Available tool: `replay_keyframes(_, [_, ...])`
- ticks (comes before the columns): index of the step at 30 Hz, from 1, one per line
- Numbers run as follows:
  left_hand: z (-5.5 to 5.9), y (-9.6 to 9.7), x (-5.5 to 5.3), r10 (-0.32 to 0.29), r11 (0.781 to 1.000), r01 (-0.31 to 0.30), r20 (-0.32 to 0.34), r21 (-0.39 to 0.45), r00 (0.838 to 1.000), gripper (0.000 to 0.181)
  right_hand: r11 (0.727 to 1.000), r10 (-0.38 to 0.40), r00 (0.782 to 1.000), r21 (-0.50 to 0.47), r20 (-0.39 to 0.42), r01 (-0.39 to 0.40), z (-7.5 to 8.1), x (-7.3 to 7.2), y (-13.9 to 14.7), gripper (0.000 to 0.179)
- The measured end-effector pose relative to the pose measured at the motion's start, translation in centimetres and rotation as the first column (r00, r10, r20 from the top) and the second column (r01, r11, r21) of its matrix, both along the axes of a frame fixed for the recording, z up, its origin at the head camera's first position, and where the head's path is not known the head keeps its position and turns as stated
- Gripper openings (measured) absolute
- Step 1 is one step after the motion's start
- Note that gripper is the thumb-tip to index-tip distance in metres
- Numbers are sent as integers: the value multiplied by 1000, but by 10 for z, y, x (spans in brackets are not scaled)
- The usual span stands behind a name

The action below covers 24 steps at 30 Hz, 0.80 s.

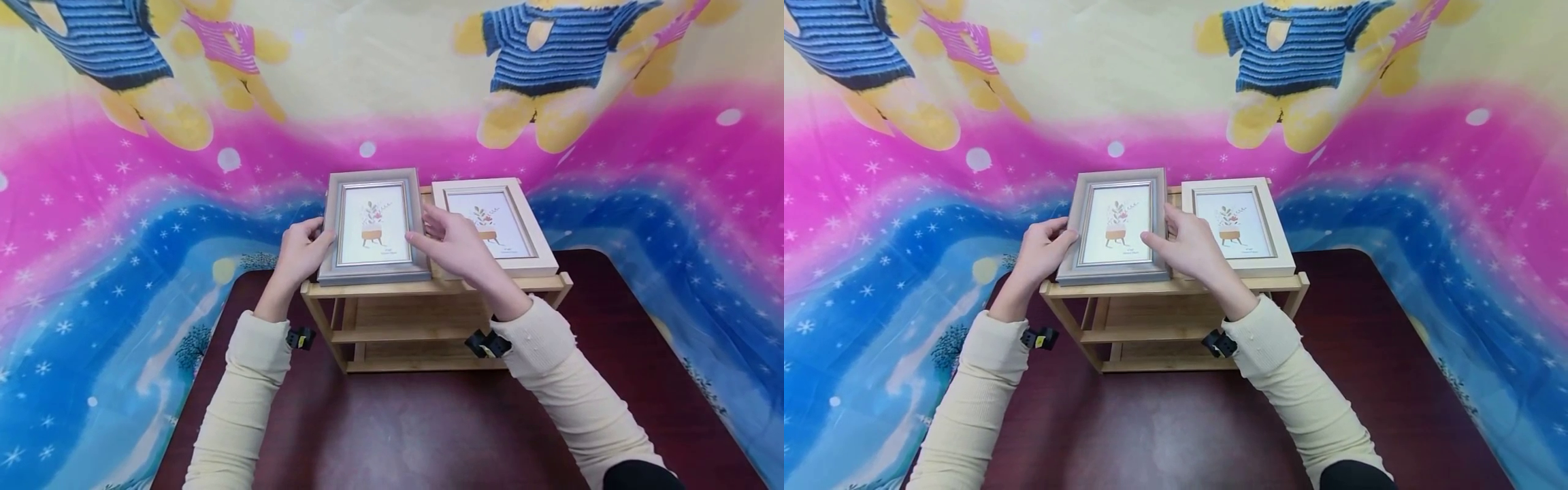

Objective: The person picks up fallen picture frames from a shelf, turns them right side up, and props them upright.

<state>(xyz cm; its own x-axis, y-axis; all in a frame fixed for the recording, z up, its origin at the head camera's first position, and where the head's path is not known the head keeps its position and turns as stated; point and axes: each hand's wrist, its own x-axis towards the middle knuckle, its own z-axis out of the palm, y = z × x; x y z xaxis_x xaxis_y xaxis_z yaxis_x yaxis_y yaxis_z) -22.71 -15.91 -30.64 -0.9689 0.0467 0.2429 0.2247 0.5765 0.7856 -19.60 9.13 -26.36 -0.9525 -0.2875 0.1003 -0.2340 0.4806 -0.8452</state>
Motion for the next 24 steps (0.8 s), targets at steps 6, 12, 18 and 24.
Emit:
replay_keyframes(6, [-1,0,-1,7,1000,-7,-59,-5,998,39,1000,-7,1000,-6,-12,7,3,-2,1,66])
replay_keyframes(12, [0,1,2,11,1000,-11,-111,4,994,29,1000,-20,1000,3,-16,20,4,-3,3,64])
replay_keyframes(18, [0,2,2,-4,1000,7,-174,18,985,24,999,-32,999,-30,-18,31,4,-3,4,60])
replay_keyframes(24, [0,1,4,15,1000,-8,-218,30,976,24,998,-44,998,-56,-35,42,3,-4,3,59])
